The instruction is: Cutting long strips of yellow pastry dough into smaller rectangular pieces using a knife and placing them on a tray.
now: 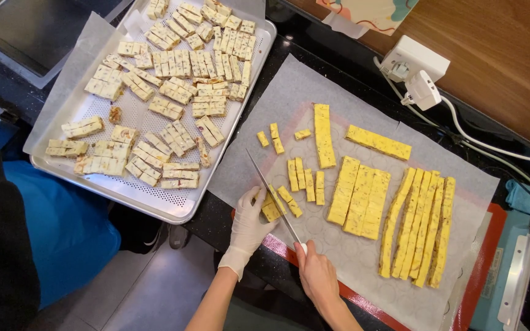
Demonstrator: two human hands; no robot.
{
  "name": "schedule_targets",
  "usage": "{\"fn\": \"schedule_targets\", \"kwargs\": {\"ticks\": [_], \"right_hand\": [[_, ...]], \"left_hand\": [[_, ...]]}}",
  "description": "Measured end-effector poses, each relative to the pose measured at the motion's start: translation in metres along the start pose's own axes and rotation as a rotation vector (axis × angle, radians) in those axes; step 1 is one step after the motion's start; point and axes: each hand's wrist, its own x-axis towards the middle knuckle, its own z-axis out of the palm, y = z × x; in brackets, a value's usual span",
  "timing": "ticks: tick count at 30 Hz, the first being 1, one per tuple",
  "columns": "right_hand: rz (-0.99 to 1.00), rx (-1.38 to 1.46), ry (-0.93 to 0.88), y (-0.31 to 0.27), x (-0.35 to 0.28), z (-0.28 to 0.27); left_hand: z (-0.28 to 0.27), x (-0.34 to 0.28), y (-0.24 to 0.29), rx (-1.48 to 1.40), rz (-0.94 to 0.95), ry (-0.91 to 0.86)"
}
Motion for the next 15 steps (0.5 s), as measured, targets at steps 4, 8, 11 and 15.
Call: {"fn": "schedule_targets", "kwargs": {"ticks": [4,8,11,15], "right_hand": [[-0.067,-0.057,0.074,0.012,0.007,0.016],[-0.027,-0.112,0.07,0.015,0.012,0.017],[-0.019,-0.135,0.083,0.012,0.009,0.021],[0.033,-0.131,0.051,0.007,0.006,0.021]], "left_hand": [[-0.02,0.005,0.014,-0.048,-0.041,-0.047],[-0.07,0.051,0.038,-0.08,-0.212,-0.057],[-0.071,0.124,0.049,0.022,-0.035,0.013],[-0.012,0.205,0.033,0.306,0.307,-0.196]]}}
